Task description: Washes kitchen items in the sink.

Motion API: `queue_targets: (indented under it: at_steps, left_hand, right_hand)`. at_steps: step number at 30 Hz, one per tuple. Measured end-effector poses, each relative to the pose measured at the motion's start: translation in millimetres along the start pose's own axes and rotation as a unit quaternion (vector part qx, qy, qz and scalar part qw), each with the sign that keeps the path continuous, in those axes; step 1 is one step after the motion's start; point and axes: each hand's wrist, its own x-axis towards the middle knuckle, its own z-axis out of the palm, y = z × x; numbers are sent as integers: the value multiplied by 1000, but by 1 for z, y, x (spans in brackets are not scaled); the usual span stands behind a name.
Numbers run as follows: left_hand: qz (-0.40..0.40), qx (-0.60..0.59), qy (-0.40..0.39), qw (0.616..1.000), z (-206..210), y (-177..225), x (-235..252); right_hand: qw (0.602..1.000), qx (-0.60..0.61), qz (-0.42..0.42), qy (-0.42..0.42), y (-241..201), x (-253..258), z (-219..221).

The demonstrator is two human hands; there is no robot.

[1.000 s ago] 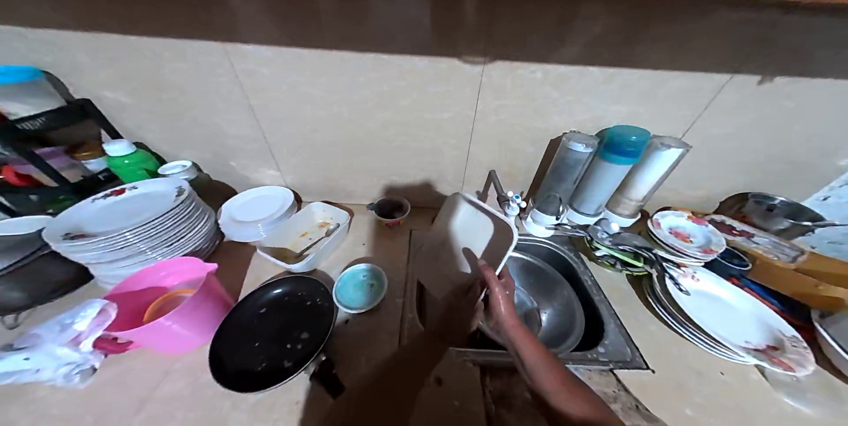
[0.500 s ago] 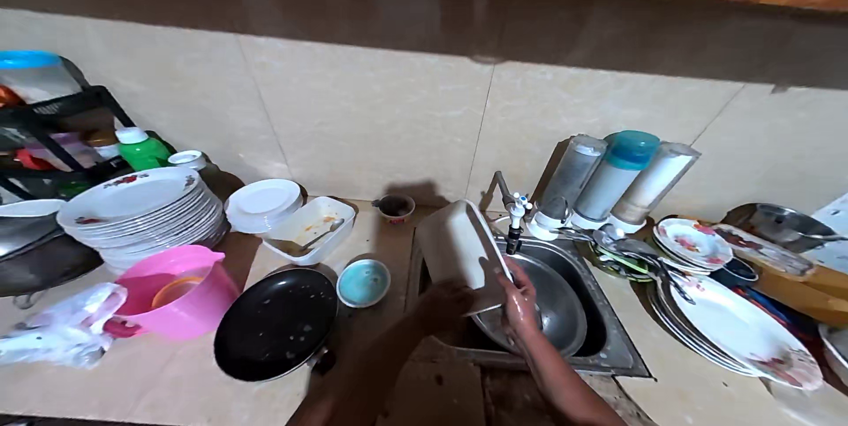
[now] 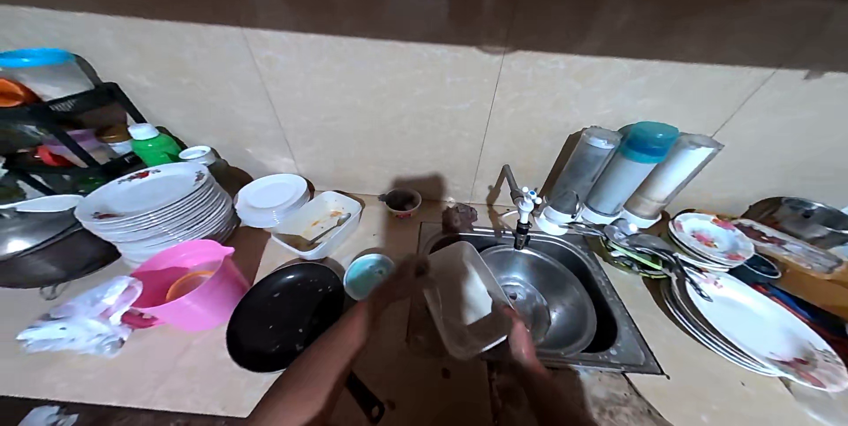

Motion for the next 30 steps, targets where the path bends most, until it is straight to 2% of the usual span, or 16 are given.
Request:
queue_targets:
  at_steps: [2,3,5,7,9,14,17,19,21,22,23,24,26,28,29,30]
  left_hand:
    - [-95,68,141,983,-14,-34,0]
    - [-131,103,169,971,-15,-52,-1]
    - [-171,163,143,961,-9,-79,-10]
    - [-167,238,99,952,9,-95,-18]
    - [-141,304,112,935,23,-101,-20]
    - [-79,320,156,931,26,-103,-16]
    - [-78,252,156,952,13,-99,-13]
    - [-85,103,239,962,3,-96,-10]
    - [-102,-33,350,930,-1,-75,-3]
    - [-88,-63,367,924,2,-61,1]
    - [-53,-66,341,936,8,-46,2]
    - [-10,-35,272,962,16,-31,-1]
    - [23,76,56,995,41,-1,-9]
    - [23,202,-150,967,76,6,-8]
    - [26,259,-214,942,87,6,-7]
    - [31,288,-232,928,91,5,-4]
  right_hand:
    - [998,45,50,3,8,-5,-4]
    - [996,61,66,1,12,-4,-7]
    - [995,70,75,-10,20,-1,-10]
    - [997,50,56,-27,26,0,-12]
    - [998,17,22,-49,33,2,-15]
    - [993,-52,-62,-90,38,-12,-13]
    - [987,-64,-97,-110,38,-16,-11]
    - [984,-71,-108,-121,37,-18,-9]
    - [981,-97,-97,-136,35,-20,-7]
    - [978,-119,-85,-147,33,-21,-6]
    - [973,-141,-79,-164,31,-21,-4]
    - [968,-158,-77,-178,28,-22,-1]
    - [963,-174,-81,-188,28,-23,2]
    - [963,-170,-88,-190,27,-23,4]
    - [964,-163,-91,-190,25,-23,5]
    - [964,-158,-94,-192,23,-22,5]
